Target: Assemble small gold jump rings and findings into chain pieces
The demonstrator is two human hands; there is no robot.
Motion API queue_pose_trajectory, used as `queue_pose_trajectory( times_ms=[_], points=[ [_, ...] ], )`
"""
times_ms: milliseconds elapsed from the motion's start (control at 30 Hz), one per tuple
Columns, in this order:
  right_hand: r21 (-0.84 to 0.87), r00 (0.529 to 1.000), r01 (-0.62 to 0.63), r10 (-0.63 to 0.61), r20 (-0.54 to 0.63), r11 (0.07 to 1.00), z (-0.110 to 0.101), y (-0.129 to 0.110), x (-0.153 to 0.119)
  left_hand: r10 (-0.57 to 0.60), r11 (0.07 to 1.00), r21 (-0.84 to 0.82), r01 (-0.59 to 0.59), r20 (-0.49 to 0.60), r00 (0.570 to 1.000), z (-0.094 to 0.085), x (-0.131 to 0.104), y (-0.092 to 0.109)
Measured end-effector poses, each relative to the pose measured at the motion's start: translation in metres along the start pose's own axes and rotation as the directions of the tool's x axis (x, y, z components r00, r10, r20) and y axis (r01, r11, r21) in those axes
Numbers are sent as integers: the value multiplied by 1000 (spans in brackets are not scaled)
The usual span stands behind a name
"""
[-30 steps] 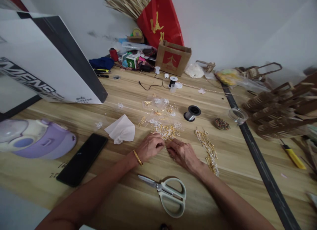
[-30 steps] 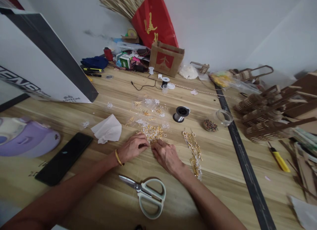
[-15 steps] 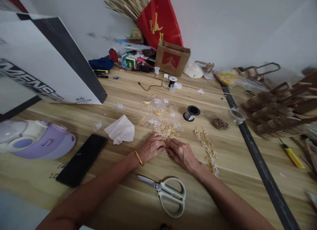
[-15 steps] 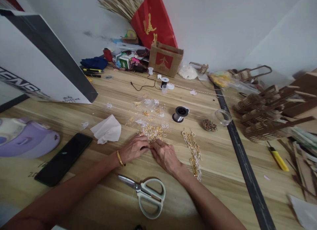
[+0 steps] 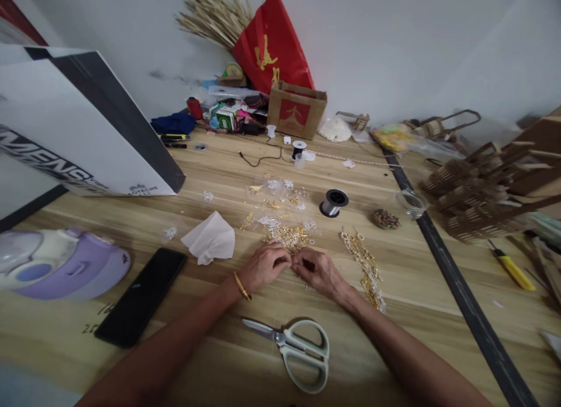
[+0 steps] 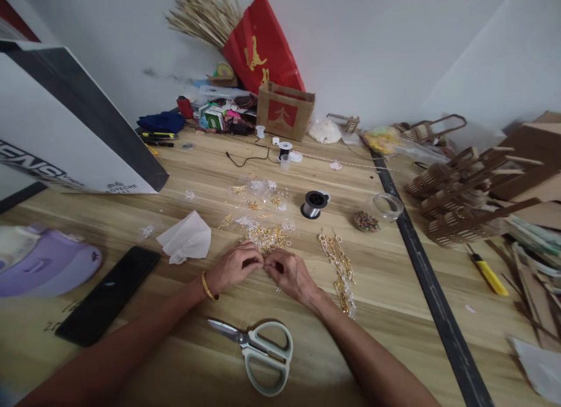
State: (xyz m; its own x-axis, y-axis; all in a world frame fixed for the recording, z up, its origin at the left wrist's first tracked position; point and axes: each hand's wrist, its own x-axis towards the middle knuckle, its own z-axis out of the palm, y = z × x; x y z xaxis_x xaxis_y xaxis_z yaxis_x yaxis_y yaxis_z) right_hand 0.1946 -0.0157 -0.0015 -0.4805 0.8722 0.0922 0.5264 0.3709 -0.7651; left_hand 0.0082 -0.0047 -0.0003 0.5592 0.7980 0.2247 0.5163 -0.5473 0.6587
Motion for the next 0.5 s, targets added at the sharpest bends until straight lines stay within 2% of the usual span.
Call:
queue_pose_trajectory(
  times_ms=[100, 233, 500],
  points=[
    [193, 997, -83, 81, 22, 978, -2, -2, 1, -77, 988, -139, 73, -20, 997, -3, 0, 3],
    [359, 991, -133, 130, 31, 924, -2, -2, 3, -196, 941, -277, 193, 16, 980, -8, 0, 9],
    [515, 980, -198, 189, 70, 834, -3, -6, 5, -310, 894, -340, 292, 1, 951, -14, 1, 20]
  ],
)
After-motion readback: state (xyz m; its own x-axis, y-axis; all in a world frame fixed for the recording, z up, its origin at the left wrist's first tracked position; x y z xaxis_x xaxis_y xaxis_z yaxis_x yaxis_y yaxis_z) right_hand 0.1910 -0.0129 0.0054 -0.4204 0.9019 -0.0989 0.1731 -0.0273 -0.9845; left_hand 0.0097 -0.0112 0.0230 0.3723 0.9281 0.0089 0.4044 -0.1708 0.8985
